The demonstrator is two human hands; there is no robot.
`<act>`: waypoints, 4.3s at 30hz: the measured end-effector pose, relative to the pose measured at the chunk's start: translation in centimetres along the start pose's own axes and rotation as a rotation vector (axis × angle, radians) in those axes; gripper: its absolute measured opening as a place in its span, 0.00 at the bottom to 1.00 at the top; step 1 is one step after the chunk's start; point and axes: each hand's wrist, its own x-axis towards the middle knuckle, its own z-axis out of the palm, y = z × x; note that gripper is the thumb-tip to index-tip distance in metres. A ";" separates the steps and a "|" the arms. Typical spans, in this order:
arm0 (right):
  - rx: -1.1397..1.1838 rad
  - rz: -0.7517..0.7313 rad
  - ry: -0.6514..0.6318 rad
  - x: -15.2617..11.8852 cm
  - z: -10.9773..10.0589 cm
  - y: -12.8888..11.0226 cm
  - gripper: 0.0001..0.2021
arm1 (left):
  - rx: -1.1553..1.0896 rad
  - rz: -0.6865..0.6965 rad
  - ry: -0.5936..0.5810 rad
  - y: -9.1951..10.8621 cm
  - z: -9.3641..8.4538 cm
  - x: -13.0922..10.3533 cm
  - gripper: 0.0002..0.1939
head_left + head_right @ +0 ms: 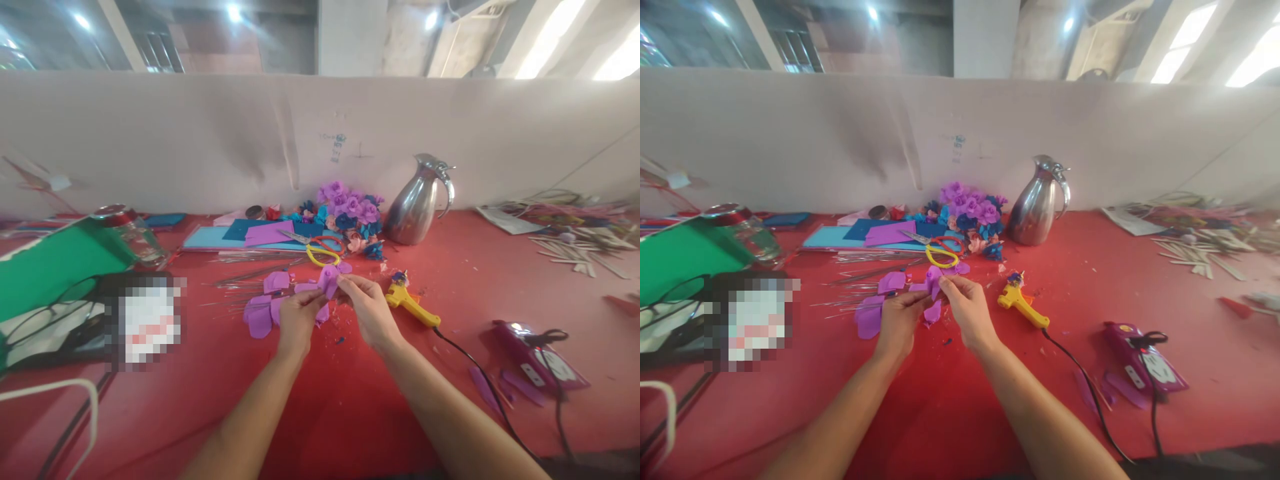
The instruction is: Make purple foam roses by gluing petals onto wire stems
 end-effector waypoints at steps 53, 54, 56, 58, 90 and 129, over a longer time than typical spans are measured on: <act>-0.093 0.096 -0.189 1.1 -1.0 0.9 0.08 | 0.143 0.029 -0.028 1.1 -0.3 -0.4 0.14; -0.093 0.097 -0.188 1.1 -1.0 0.9 0.08 | 0.149 0.034 -0.032 1.1 -0.3 -0.4 0.14; -0.090 0.095 -0.176 1.0 -0.9 0.7 0.10 | 0.161 0.053 -0.035 1.1 -0.4 -0.4 0.14; -0.093 0.087 -0.156 1.0 -0.8 0.6 0.11 | 0.180 0.078 -0.033 1.0 -0.4 -0.3 0.15; -0.190 -0.076 -0.110 0.5 -0.5 0.9 0.08 | 0.262 0.114 -0.040 0.8 -0.4 -0.7 0.16; -0.073 -0.065 -0.119 0.3 -0.5 0.1 0.09 | -0.462 -0.293 -0.346 2.1 -0.6 -0.1 0.14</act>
